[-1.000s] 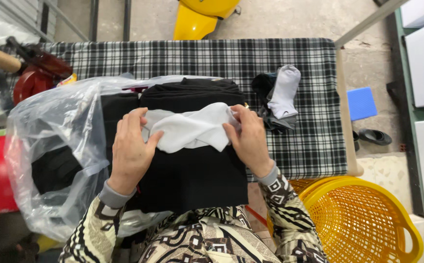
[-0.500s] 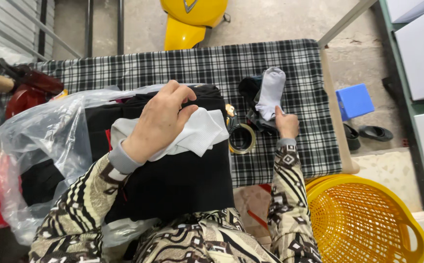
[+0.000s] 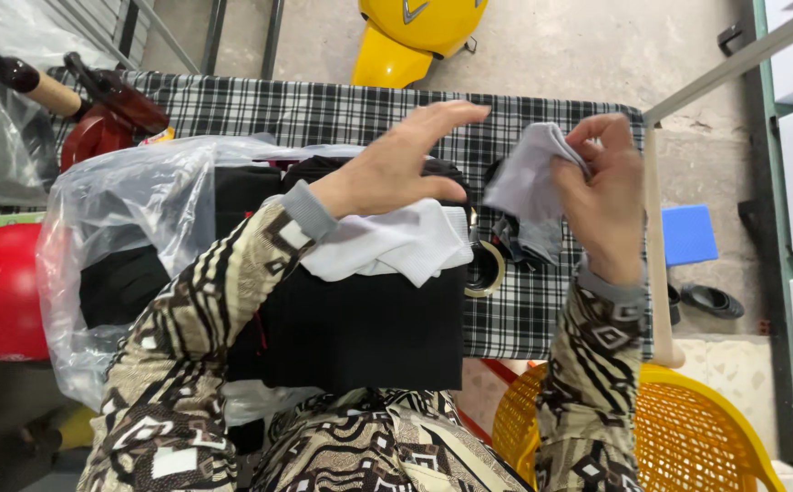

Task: The person folds multiple pairs of socks and places them into a clear plastic bag on a checkered table. The person handles white, gray, and dark socks, folding each pair and stacking them before bagging the collection.

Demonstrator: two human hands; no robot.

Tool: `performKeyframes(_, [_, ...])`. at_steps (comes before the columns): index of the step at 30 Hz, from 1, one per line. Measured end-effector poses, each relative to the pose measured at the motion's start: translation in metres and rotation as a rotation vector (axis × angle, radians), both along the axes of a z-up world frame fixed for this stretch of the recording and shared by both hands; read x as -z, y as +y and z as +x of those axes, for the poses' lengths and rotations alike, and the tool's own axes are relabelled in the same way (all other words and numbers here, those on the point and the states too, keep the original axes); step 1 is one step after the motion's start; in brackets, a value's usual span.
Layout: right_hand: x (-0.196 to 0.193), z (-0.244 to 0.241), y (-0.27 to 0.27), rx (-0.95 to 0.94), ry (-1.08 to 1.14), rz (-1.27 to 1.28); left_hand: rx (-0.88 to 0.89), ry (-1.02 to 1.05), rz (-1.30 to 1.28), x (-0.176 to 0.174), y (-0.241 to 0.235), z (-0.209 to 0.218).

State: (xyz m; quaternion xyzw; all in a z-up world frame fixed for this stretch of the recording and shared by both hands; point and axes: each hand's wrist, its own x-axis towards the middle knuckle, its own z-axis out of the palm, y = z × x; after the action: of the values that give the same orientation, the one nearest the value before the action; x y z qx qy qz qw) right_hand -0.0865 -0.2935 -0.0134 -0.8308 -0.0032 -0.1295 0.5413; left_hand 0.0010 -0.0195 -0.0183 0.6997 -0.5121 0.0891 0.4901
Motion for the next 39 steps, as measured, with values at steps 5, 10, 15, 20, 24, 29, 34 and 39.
performKeyframes(5, [-0.064, -0.014, 0.055, -0.255, -0.065, 0.129, -0.019, 0.277, 0.268, -0.019, 0.036, -0.009])
performKeyframes(10, [-0.015, -0.017, 0.064, -0.44, -0.369, -0.176, -0.512, -0.203, 0.26, 0.012, 0.103, -0.08])
performKeyframes(15, [0.047, -0.044, 0.074, -0.581, -0.188, -0.388, -0.452, -0.394, 0.447, 0.045, 0.116, -0.123])
performKeyframes(20, [0.063, -0.061, 0.061, -0.425, -0.112, -0.275, -0.377, -0.07, 0.369, 0.04, 0.13, -0.129])
performKeyframes(24, [0.064, -0.045, 0.067, -0.218, 0.036, -0.101, -0.531, 0.141, 0.26, 0.041, 0.129, -0.121])
performKeyframes(29, [0.064, -0.028, 0.084, -0.176, 0.252, -0.127, -0.623, 0.31, 0.358, 0.054, 0.113, -0.113])
performKeyframes(34, [0.058, -0.028, 0.084, -0.222, 0.268, -0.148, -0.607, 0.289, 0.341, 0.06, 0.111, -0.115])
performKeyframes(39, [0.051, -0.051, 0.083, -0.451, 0.09, 0.051, -0.465, 0.13, 0.23, 0.052, 0.109, -0.108])
